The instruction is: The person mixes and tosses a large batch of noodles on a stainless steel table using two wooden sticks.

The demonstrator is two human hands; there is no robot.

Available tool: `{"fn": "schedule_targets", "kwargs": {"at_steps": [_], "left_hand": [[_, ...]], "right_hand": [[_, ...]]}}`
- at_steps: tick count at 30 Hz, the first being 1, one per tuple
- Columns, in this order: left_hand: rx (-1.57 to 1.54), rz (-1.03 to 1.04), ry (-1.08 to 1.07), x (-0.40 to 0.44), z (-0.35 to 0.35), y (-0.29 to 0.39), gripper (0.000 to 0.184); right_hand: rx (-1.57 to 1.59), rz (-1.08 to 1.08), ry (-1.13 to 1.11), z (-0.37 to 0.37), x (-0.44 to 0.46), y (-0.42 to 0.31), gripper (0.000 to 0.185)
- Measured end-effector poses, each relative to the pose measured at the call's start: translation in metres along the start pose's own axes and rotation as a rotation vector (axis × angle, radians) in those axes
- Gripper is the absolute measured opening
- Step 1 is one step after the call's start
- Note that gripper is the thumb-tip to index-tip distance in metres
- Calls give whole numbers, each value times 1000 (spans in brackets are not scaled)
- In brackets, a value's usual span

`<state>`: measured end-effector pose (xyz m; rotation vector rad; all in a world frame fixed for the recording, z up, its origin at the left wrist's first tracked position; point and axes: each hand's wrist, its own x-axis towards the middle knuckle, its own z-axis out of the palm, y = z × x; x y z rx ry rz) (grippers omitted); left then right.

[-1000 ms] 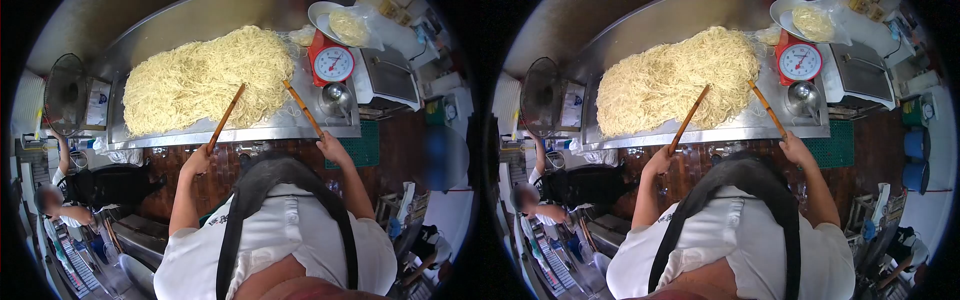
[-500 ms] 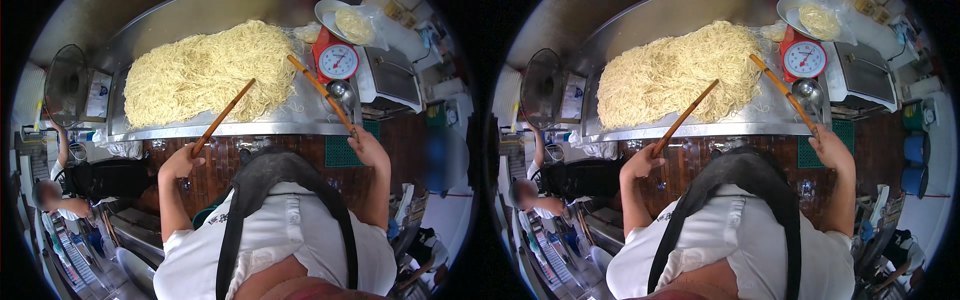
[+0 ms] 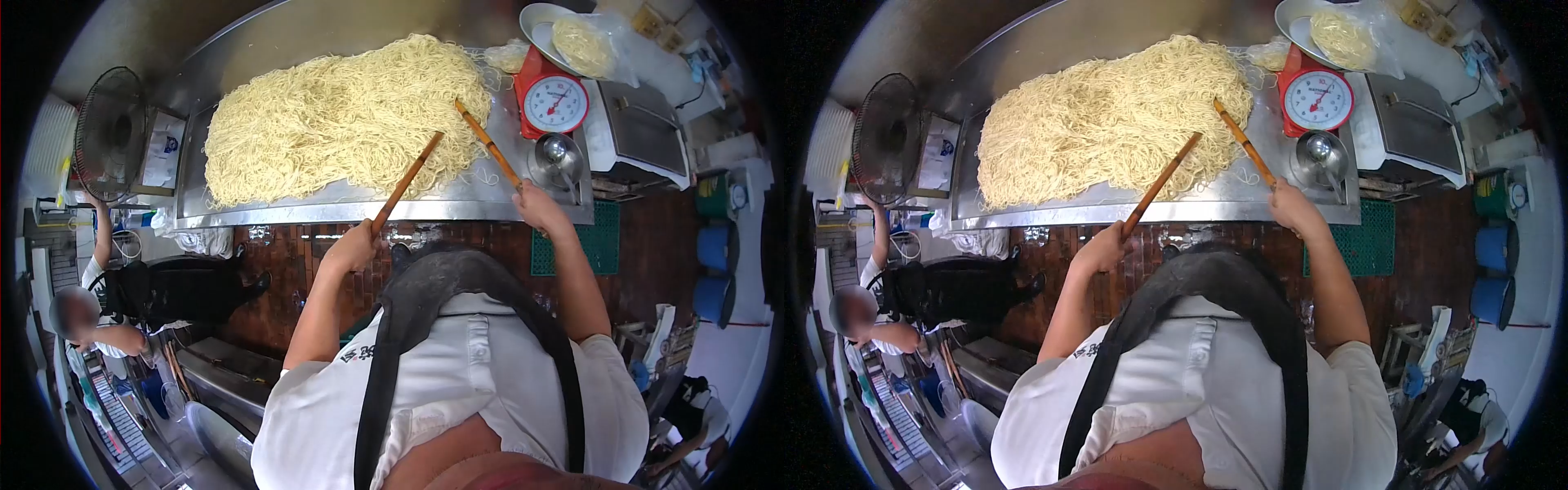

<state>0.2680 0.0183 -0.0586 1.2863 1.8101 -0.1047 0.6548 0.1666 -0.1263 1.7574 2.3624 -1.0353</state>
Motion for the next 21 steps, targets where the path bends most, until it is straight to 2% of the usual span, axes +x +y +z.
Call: {"fn": "schedule_targets", "kwargs": {"at_steps": [4,8,13,16,21], "left_hand": [[-14,14,-1,-5,-1,2,47],[-10,-26,-31,-9,-10,16,51],[50,34,14,1,-6,5,62],[43,30,13,1,-9,6,64],[61,46,18,-5,-13,15,62]], "right_hand": [[-7,34,-25,-4,0,-8,39],[-105,-27,-19,3,5,-19,43],[-116,154,-9,10,3,-29,46],[-117,196,-47,0,-6,-43,41],[-119,185,-41,-2,-7,-46,48]]}}
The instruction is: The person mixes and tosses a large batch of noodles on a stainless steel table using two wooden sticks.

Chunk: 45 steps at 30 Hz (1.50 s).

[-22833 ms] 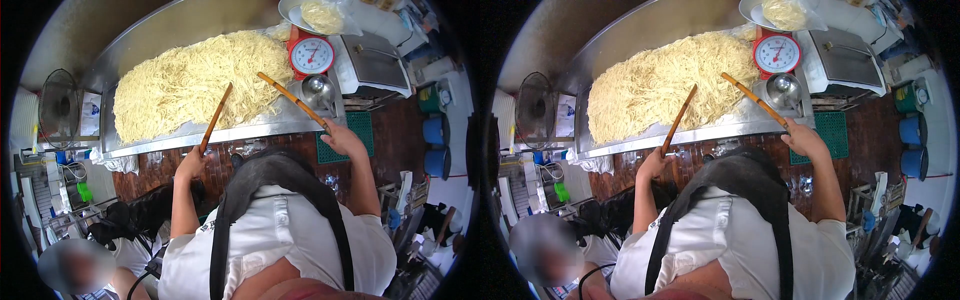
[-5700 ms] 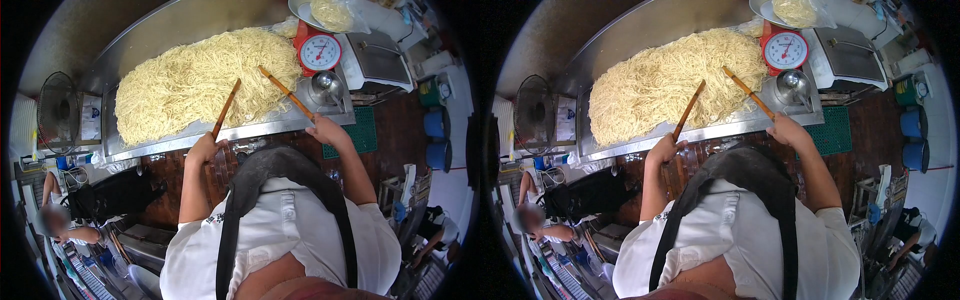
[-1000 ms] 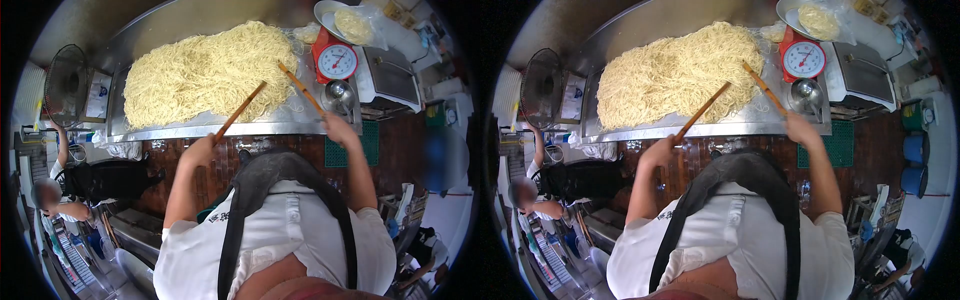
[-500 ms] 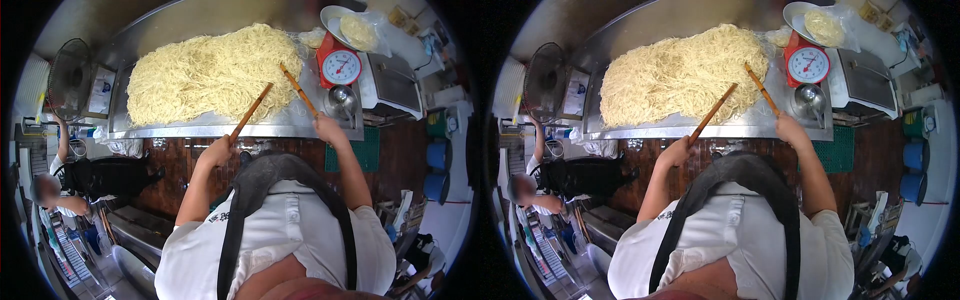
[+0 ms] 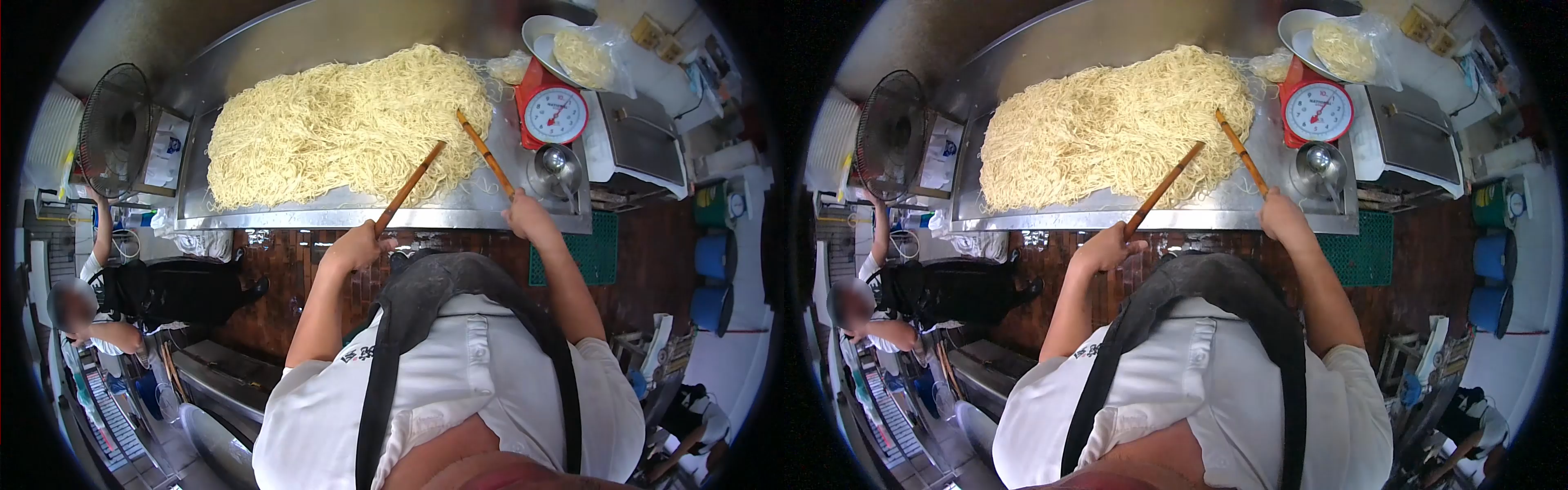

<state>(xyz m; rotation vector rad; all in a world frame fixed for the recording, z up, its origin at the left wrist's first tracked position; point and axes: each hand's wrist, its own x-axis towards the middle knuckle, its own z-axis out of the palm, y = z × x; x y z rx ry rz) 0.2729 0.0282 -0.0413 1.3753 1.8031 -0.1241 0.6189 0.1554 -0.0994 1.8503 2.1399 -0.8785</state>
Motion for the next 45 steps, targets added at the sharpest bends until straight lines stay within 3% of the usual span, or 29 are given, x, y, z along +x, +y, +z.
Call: {"fn": "schedule_targets", "kwargs": {"at_steps": [12,24,33,45], "left_hand": [[3,-7,-30,6,-10,0,66],[30,-40,-40,9,-13,-2,46],[121,20,6,10,-6,-5,52],[-47,-81,-67,2,-8,10,54]], "right_hand": [[-35,-22,13,3,8,5,58],[21,21,1,3,7,5,50],[11,-1,37,6,4,5,49],[-16,33,-12,10,3,5,49]]}}
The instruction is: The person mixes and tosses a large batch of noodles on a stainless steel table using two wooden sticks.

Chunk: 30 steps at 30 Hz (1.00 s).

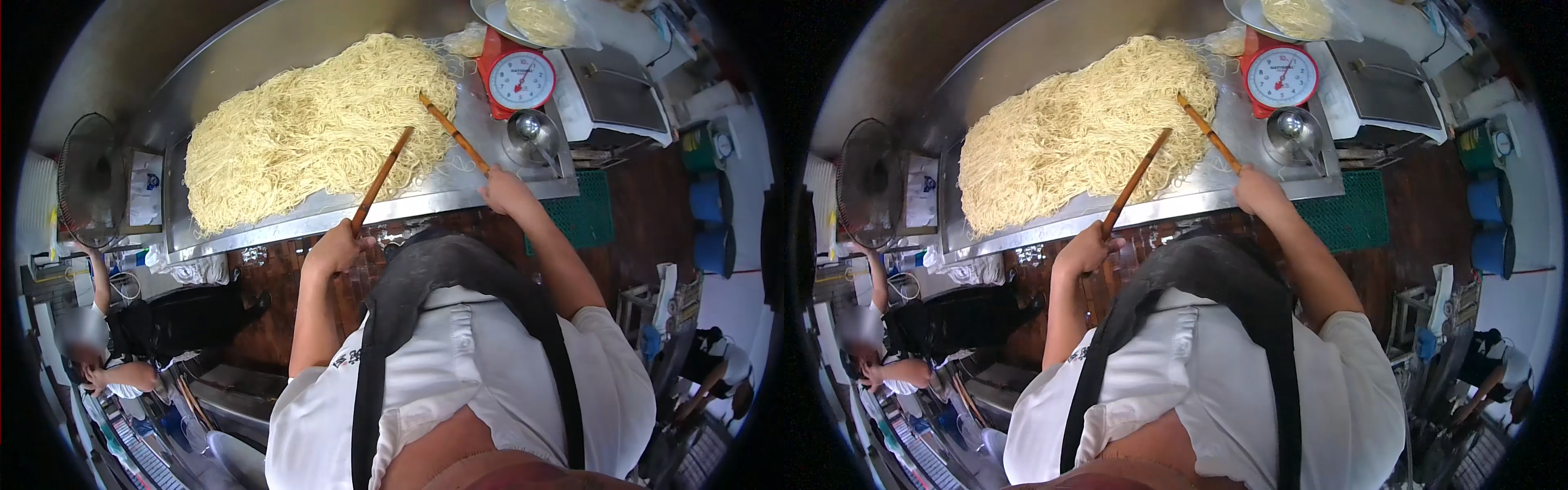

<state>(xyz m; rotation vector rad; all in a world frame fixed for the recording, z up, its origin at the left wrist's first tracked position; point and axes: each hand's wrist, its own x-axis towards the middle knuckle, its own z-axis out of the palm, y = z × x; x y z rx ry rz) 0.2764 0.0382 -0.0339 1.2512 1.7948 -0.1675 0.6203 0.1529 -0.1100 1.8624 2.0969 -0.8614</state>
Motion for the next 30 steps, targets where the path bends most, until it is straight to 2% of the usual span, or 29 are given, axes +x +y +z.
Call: {"fn": "schedule_targets", "kwargs": {"at_steps": [19,25,28,30], "left_hand": [[25,20,25,0,-1,-1,52],[-20,-30,-6,0,0,-1,50],[41,54,46,6,5,-11,48],[-30,82,36,3,3,-21,46]], "right_hand": [[14,43,4,-7,-2,-5,49],[38,51,-2,0,2,-2,42],[43,63,-12,3,3,0,39],[78,26,-2,7,2,4,38]]}}
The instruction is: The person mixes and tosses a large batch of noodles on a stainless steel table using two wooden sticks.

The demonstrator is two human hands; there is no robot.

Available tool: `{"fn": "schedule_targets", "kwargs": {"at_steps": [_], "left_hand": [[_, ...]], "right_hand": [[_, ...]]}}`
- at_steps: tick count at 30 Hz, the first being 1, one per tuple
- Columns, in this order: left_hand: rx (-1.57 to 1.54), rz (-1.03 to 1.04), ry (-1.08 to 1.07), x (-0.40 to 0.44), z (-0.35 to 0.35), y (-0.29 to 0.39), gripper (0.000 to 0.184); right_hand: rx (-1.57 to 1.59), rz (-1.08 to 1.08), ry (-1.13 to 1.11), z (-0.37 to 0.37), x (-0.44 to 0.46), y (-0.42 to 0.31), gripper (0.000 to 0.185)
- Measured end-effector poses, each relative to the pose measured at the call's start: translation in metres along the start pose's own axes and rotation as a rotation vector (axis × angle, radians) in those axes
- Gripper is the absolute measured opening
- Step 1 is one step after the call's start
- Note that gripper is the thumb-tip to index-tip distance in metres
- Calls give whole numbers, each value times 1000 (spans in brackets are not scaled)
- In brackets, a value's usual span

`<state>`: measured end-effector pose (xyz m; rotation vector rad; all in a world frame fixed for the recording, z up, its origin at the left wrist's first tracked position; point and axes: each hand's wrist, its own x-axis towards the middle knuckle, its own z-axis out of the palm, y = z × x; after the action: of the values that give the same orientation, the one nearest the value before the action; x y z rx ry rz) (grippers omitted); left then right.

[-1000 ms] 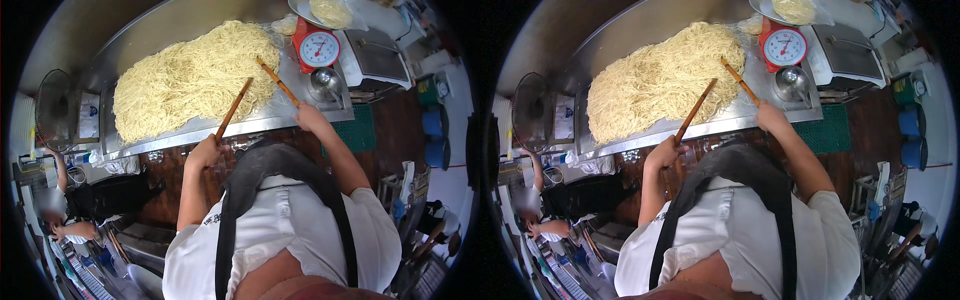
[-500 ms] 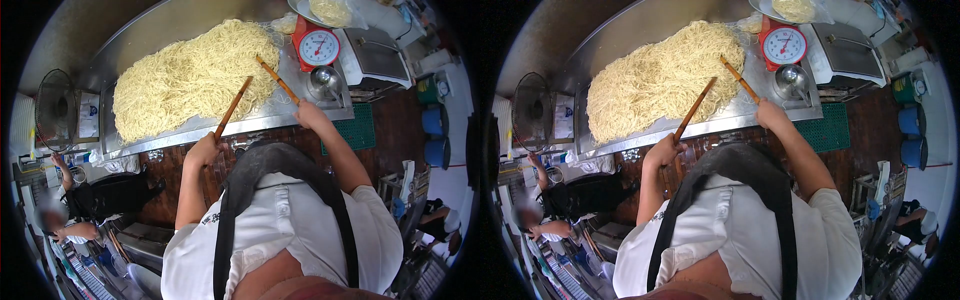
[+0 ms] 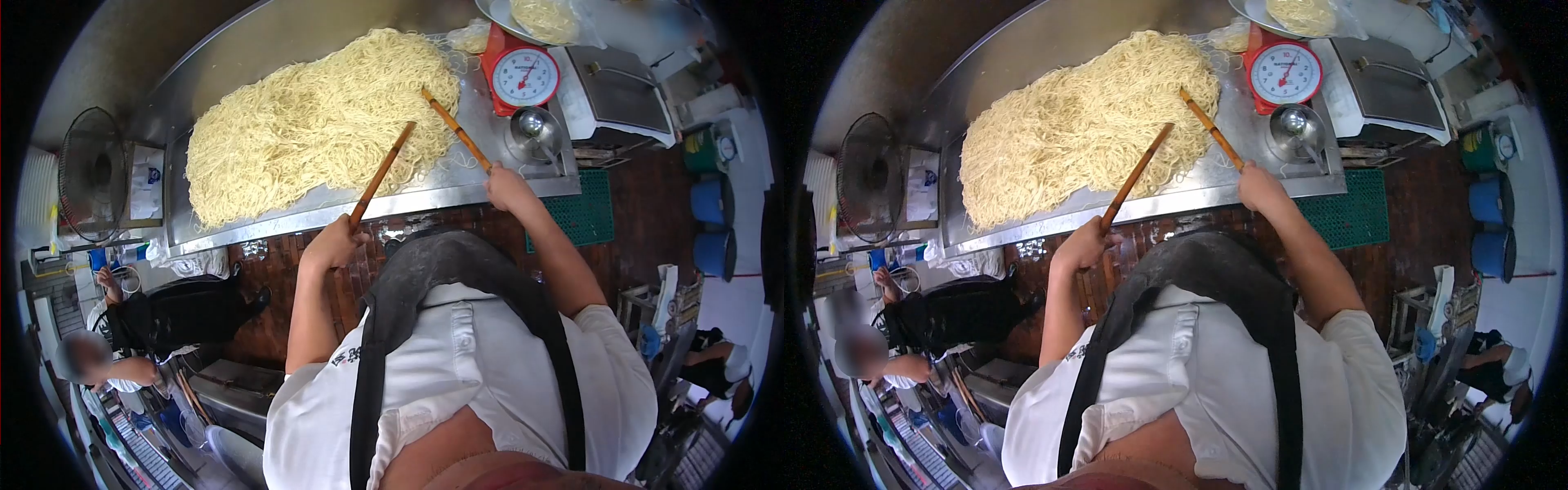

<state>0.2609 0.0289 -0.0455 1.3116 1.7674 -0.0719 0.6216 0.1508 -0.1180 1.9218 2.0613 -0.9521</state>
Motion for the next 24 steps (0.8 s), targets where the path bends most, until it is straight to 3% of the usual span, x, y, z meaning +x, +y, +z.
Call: {"fn": "schedule_targets", "kwargs": {"at_steps": [4,8,10,11,12,13,14,16,17,19,21,24], "left_hand": [[-233,-75,-83,-59,-52,-28,43],[-195,-126,64,-99,-79,-57,40],[237,45,251,-47,-56,-80,43],[169,-136,112,-24,-53,-37,47],[299,25,228,23,-28,-49,50],[244,142,250,84,-8,-57,53],[174,242,362,137,11,-57,52],[-231,-25,140,132,-5,12,47],[-228,66,191,133,-10,5,45],[-235,244,283,135,4,-35,42],[-323,229,226,141,34,-67,43],[-227,228,255,143,57,-24,42]], "right_hand": [[124,-151,4,-19,-26,28,36],[119,-210,57,-48,-62,38,33],[101,-287,82,-30,-29,34,31],[163,-254,90,1,15,30,33],[227,-221,101,35,68,22,36],[180,-339,167,53,104,1,32],[263,-325,179,66,142,-22,32],[402,-276,79,25,112,-66,29],[470,-248,34,4,100,-80,28],[465,-534,444,42,121,-28,28],[440,-458,431,59,97,-2,31],[396,-413,387,87,90,-15,33]]}}
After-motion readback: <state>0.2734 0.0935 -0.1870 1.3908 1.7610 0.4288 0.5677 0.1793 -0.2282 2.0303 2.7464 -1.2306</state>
